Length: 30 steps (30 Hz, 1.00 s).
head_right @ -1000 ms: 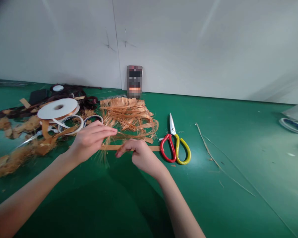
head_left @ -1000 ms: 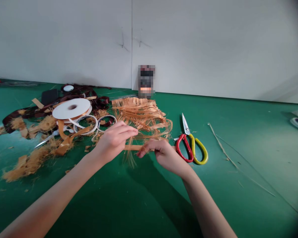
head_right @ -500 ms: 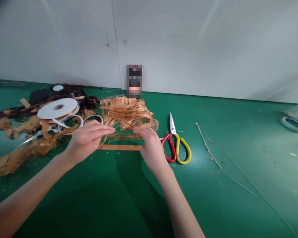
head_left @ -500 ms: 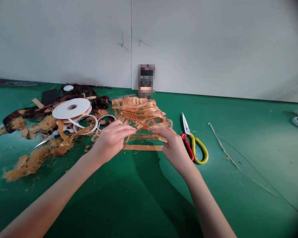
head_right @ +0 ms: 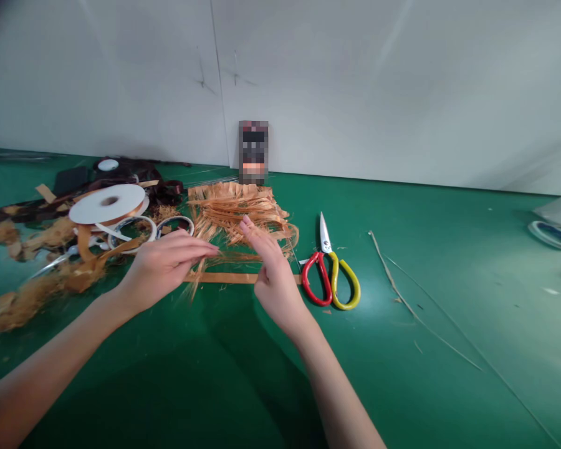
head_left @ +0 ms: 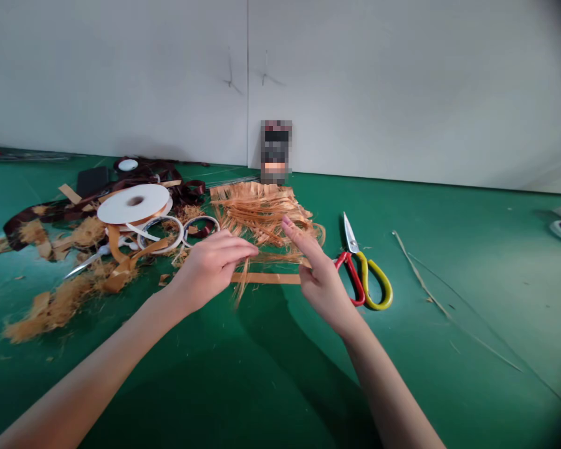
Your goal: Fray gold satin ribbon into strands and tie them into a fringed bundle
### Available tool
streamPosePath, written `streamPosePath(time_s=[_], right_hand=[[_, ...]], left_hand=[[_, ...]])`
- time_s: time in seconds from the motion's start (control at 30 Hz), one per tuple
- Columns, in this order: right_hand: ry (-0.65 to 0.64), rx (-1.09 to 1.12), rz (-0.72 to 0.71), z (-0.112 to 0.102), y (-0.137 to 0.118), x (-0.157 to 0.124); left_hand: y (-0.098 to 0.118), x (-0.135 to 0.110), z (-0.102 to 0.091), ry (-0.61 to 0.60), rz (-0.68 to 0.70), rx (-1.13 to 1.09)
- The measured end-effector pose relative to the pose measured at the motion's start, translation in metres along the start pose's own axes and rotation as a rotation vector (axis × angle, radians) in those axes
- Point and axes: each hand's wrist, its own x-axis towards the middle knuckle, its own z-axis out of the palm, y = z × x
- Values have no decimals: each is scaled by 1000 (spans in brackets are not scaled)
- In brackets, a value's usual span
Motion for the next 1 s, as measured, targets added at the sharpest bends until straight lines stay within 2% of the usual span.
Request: streamPosePath(time_s=[0.1,0.23,0.37,0.53,0.67,0.9,1.0], right_hand=[[122,-371,-34,4,3,1],[171,-534,-52,3,-3,1],[234,-427,-73,2,-13,0],[258,-152,78,1,-16,0],[320,-35,174,-1,-13,1],[366,4,254,1,-11,2],[484,105,260,-4,-11,1]], left_hand=[[-2,1,-2,-36,44,71],[-6,0,2,-140,-30,142],[-6,0,2,-221,-198,35],[-4,0,-5,-264,-429,-217],[-4,-3,-8,-324,-618,-349],[5,3,-12,-383,-696,-261],[7,3,-15,-362,-704,-242]])
